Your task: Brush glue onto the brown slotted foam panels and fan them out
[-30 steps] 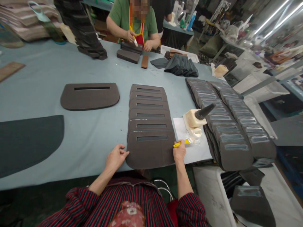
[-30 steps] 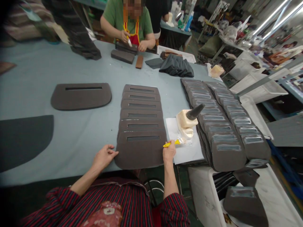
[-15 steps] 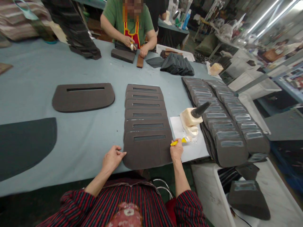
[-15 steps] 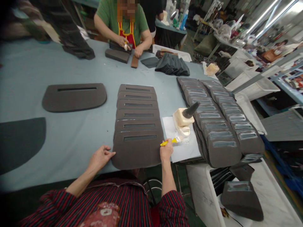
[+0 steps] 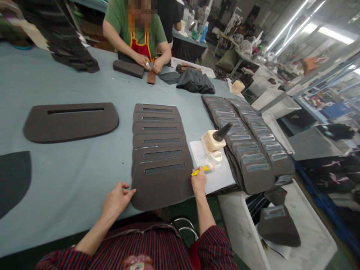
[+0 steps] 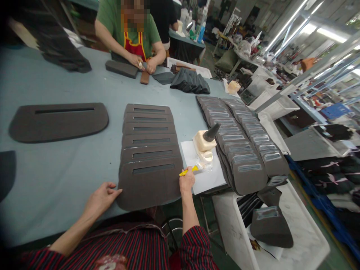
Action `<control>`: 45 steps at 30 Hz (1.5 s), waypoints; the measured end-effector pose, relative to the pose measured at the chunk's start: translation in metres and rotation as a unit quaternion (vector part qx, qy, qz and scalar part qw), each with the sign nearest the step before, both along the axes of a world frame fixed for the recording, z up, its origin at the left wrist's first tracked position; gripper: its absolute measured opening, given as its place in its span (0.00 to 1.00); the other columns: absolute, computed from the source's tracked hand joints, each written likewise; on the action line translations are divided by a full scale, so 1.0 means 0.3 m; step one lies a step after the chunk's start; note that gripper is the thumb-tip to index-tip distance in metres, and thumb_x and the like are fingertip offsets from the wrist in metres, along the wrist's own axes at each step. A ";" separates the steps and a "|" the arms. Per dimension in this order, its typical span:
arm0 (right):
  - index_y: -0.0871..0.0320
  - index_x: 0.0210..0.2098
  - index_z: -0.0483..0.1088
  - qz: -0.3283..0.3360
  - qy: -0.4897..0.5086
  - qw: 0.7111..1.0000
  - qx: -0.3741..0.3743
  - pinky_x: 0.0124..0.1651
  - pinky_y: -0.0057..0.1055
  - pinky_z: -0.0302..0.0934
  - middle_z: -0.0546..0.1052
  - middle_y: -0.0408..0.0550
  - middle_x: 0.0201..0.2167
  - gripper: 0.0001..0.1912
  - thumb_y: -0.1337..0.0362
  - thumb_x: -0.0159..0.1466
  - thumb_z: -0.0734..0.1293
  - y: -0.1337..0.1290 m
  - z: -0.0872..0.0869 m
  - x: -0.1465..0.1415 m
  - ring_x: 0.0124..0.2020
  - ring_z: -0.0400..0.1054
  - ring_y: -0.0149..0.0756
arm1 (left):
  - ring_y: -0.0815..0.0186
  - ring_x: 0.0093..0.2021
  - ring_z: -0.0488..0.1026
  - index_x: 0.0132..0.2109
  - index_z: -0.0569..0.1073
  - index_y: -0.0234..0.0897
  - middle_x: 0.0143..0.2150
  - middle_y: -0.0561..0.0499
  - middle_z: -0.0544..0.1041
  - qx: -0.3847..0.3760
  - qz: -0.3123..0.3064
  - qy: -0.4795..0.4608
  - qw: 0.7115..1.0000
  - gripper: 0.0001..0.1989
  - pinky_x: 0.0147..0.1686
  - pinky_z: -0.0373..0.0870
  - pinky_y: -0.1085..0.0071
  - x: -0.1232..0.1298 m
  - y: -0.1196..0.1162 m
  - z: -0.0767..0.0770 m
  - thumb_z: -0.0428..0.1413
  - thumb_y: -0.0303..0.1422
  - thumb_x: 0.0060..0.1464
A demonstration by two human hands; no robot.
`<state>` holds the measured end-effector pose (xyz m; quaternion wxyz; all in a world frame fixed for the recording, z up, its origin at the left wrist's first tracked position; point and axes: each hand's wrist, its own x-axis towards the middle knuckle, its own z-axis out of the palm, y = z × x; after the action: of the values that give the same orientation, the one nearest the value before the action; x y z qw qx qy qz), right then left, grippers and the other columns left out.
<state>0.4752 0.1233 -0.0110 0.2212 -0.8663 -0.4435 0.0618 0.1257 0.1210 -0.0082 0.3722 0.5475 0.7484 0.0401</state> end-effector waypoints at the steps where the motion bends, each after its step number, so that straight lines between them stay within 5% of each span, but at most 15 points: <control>1: 0.56 0.37 0.65 -0.003 0.001 1.000 -0.006 0.31 0.28 0.45 0.67 0.41 0.25 0.07 0.59 0.62 0.61 0.001 0.000 0.001 0.25 0.59 0.33 | 0.56 0.42 0.76 0.45 0.64 0.41 0.39 0.49 0.80 -0.003 0.000 0.002 1.000 0.19 0.39 0.65 0.64 0.000 0.000 -0.002 0.51 0.48 0.51; 15: 0.56 0.37 0.65 -0.012 0.000 0.999 -0.039 0.31 0.28 0.43 0.67 0.40 0.24 0.07 0.59 0.64 0.62 0.004 0.012 -0.001 0.24 0.57 0.31 | 0.55 0.44 0.75 0.44 0.64 0.42 0.39 0.52 0.80 -0.014 0.006 0.013 1.000 0.14 0.39 0.64 0.65 0.021 0.001 0.050 0.51 0.44 0.53; 45: 0.56 0.38 0.65 -0.007 -0.037 0.998 -0.049 0.31 0.28 0.43 0.69 0.42 0.26 0.08 0.58 0.65 0.61 0.005 0.017 -0.011 0.25 0.59 0.32 | 0.57 0.41 0.75 0.47 0.63 0.42 0.37 0.51 0.79 0.013 -0.019 0.050 0.999 0.17 0.36 0.64 0.66 0.041 -0.013 0.054 0.50 0.45 0.54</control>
<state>0.4720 0.1247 -0.0057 0.1623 -0.8809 -0.4417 0.0502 0.1379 0.1170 0.0081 0.3282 0.5676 0.7549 0.0153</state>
